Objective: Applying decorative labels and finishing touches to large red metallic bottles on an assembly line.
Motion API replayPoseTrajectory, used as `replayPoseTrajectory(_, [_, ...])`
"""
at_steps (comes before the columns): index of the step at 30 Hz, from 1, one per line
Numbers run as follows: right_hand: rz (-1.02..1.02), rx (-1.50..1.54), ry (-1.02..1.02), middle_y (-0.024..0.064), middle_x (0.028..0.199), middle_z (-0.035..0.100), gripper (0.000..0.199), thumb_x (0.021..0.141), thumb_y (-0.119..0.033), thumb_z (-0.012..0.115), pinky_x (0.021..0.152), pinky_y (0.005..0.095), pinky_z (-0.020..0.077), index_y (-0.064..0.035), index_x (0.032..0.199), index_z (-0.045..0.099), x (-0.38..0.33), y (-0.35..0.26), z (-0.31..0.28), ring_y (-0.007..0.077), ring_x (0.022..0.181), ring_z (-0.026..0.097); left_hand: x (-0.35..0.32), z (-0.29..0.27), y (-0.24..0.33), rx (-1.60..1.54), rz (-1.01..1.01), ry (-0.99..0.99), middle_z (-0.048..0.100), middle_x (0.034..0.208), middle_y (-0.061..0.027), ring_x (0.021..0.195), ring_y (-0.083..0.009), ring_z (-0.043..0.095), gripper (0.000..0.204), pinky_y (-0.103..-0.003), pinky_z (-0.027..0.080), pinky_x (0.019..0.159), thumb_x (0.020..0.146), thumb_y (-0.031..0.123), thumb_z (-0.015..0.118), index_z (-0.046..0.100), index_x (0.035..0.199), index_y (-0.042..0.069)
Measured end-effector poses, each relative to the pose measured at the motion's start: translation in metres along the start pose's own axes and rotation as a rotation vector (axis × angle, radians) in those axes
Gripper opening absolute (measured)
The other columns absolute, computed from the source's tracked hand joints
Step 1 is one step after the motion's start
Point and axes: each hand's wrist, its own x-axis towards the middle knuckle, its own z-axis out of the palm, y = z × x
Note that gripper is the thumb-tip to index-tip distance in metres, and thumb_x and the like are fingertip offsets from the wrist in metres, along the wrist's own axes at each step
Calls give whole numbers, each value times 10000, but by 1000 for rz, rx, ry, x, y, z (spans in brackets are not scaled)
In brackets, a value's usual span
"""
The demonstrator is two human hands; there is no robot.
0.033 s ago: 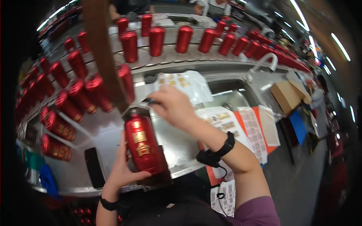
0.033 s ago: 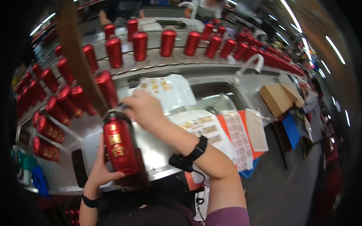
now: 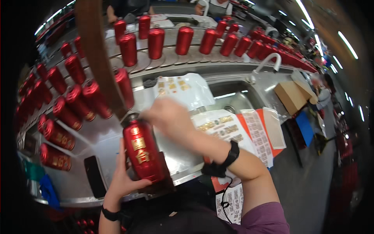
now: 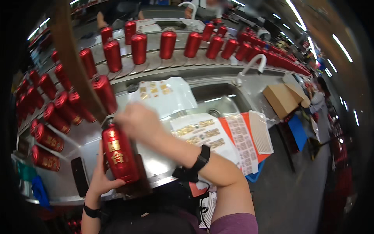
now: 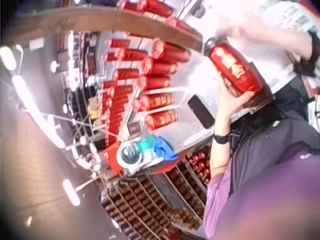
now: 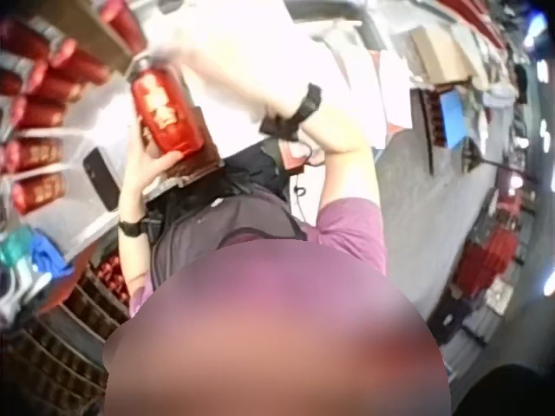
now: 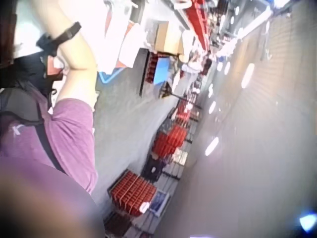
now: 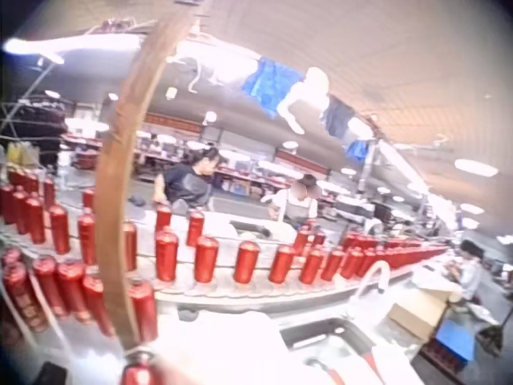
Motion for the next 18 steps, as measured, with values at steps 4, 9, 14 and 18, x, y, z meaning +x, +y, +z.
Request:
replayPoseTrajectory(4, [-259,176,-103,42,838,564,249,789,-134,703,727,368,532,-165,1035,678,-70,-55,9,233,828,610,5,4,-12,30,-3,15,220,1621,-200,1477,-315,314,1532,-476,372,1156,509,366,1004,-10,1621,79])
replayPoseTrajectory(9, [732,455,-220,35,1095,682,528,901,-134,745,909,305,526,-137,1403,583,-78,5,-78,125,1022,636,-8,2,-17,159,87,42,176,1640,-205,1497,-330,279,1538,-493,312,1190,492,470,994,32,1615,46])
replayPoseTrajectory(14, [1176,46,-12,47,962,701,366,993,-372,600,769,268,503,-33,1037,732,-171,190,-187,113,846,629,-6,10,-8,-67,101,69,244,1627,-192,1488,-294,315,1154,-443,297,1202,721,391,885,225,1591,20])
replayPoseTrajectory(18, [1284,-451,-442,123,1041,722,562,880,-492,719,811,323,520,28,1094,712,-157,192,-186,198,889,664,-23,2,-18,-220,68,269,427,1514,-178,1395,-266,450,729,-394,364,1155,864,297,737,465,1461,-20])
